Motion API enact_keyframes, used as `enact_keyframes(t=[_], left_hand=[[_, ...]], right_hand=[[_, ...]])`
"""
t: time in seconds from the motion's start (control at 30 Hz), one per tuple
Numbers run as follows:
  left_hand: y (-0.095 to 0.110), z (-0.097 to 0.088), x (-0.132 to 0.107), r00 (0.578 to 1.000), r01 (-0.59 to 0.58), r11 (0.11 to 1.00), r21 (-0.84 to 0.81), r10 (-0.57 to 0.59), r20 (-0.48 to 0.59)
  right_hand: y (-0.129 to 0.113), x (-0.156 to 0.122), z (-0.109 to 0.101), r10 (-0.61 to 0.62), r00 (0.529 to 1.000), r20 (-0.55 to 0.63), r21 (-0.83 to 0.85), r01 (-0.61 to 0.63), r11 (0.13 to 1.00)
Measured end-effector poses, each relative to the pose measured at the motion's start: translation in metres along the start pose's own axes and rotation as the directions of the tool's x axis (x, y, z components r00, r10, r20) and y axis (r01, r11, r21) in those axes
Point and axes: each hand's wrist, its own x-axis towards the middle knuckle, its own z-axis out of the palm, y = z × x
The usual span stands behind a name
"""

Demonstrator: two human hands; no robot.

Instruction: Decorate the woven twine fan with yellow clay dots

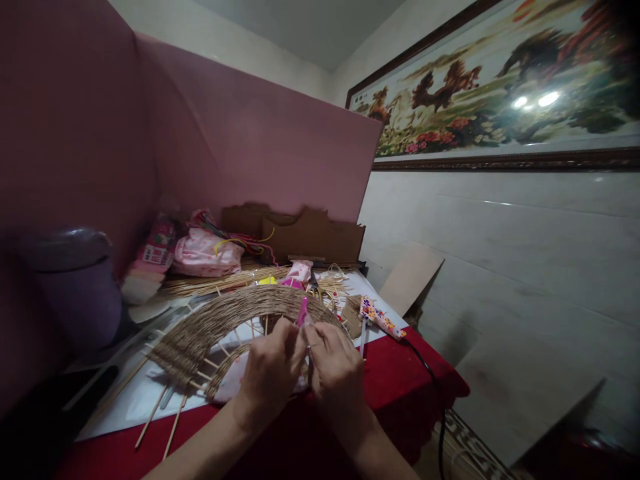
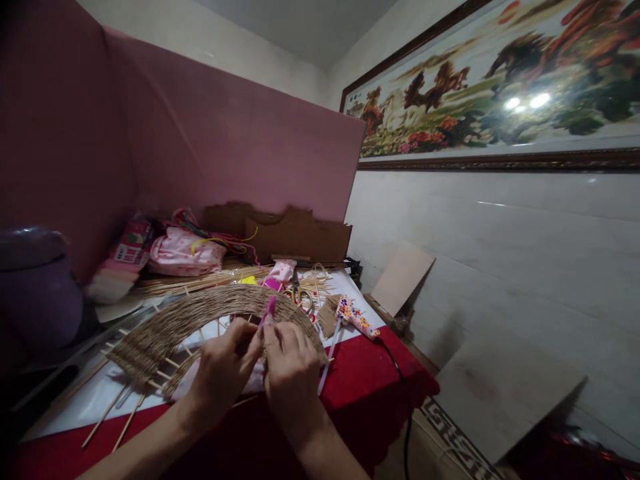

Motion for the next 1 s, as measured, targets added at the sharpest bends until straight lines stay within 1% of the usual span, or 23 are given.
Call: enact_keyframes(t=[0.03,0.1,0.17,0.23,0.27,0.3,0.33,0.37,0.4,0.43,0.47,0.5,0.53,0.57,0.6,0.63,0.67,0.7,0.73,0.83,0.87,0.93,1.0], left_hand=[[0.000,0.001,-0.002,1.000,-0.021,1.000,0.013,0.020,0.012],[0.001,0.002,-0.006,0.993,-0.105,0.993,0.046,0.103,0.049],[0.001,0.001,-0.010,0.972,-0.211,0.976,0.050,0.204,0.113],[0.001,0.000,-0.012,0.949,-0.274,0.962,0.013,0.268,0.166],[0.001,-0.002,-0.012,0.945,-0.278,0.960,-0.021,0.277,0.175],[0.001,-0.003,-0.011,0.946,-0.271,0.961,-0.064,0.278,0.165],[0.000,-0.004,-0.008,0.954,-0.257,0.960,-0.112,0.270,0.130],[-0.001,-0.005,-0.005,0.967,-0.236,0.959,-0.155,0.248,0.062],[-0.002,-0.006,-0.001,0.978,-0.207,0.959,-0.192,0.206,-0.028],[-0.003,-0.006,0.003,0.984,-0.158,0.962,-0.224,0.134,-0.120],[-0.004,-0.006,0.008,0.981,-0.087,0.958,-0.273,0.035,-0.189],[-0.006,-0.006,0.012,0.978,0.006,0.935,-0.354,-0.080,-0.193],[-0.007,-0.006,0.015,0.973,0.116,0.877,-0.466,-0.195,-0.126],[-0.008,-0.005,0.018,0.959,0.231,0.786,-0.574,-0.285,-0.004],[-0.008,-0.004,0.020,0.931,0.345,0.674,-0.653,-0.331,0.150],[-0.008,-0.004,0.020,0.894,0.442,0.570,-0.693,-0.342,0.290],[-0.007,-0.003,0.020,0.860,0.508,0.498,-0.703,-0.333,0.386],[-0.006,-0.003,0.020,0.842,0.540,0.466,-0.701,-0.323,0.433],[-0.005,-0.003,0.019,0.839,0.544,0.471,-0.695,-0.318,0.441],[-0.003,-0.001,0.017,0.873,0.488,0.549,-0.679,-0.316,0.371],[-0.003,0.000,0.017,0.878,0.478,0.565,-0.672,-0.318,0.358],[-0.005,0.002,0.016,0.879,0.477,0.568,-0.671,-0.322,0.353],[-0.007,0.003,0.016,0.877,0.479,0.550,-0.684,-0.328,0.351]], right_hand=[[-0.001,0.000,0.002,0.034,0.999,-0.007,0.036,-0.033,0.999],[-0.003,0.002,0.004,0.129,0.992,-0.011,0.141,-0.126,0.982],[-0.005,0.005,0.004,0.261,0.965,0.035,0.277,-0.260,0.925],[-0.004,0.007,0.003,0.375,0.920,0.111,0.420,-0.385,0.822],[-0.002,0.008,0.002,0.407,0.900,0.155,0.493,-0.428,0.758],[0.000,0.008,0.001,0.422,0.884,0.201,0.562,-0.457,0.689],[0.003,0.008,0.000,0.423,0.873,0.243,0.625,-0.475,0.619],[0.007,0.007,-0.001,0.416,0.864,0.285,0.680,-0.488,0.547],[0.010,0.007,-0.002,0.403,0.854,0.329,0.725,-0.502,0.473],[0.013,0.006,-0.003,0.389,0.844,0.369,0.756,-0.516,0.404],[0.016,0.005,-0.004,0.376,0.834,0.403,0.775,-0.530,0.345],[0.019,0.005,-0.005,0.365,0.826,0.429,0.785,-0.541,0.302],[0.021,0.005,-0.006,0.352,0.821,0.450,0.789,-0.550,0.273],[0.023,0.004,-0.007,0.341,0.816,0.467,0.787,-0.559,0.260],[0.024,0.004,-0.008,0.332,0.812,0.480,0.782,-0.567,0.258],[0.024,0.004,-0.009,0.330,0.808,0.489,0.775,-0.576,0.261],[0.024,0.004,-0.009,0.338,0.801,0.494,0.767,-0.584,0.266],[0.025,0.004,-0.008,0.353,0.794,0.494,0.759,-0.592,0.270],[0.024,0.003,-0.008,0.373,0.787,0.492,0.752,-0.600,0.274],[0.023,0.001,-0.005,0.419,0.775,0.473,0.749,-0.604,0.273],[0.022,0.001,-0.004,0.428,0.773,0.469,0.753,-0.603,0.264],[0.021,0.001,-0.003,0.434,0.765,0.475,0.760,-0.606,0.235],[0.021,0.002,-0.005,0.422,0.763,0.490,0.763,-0.609,0.215]])
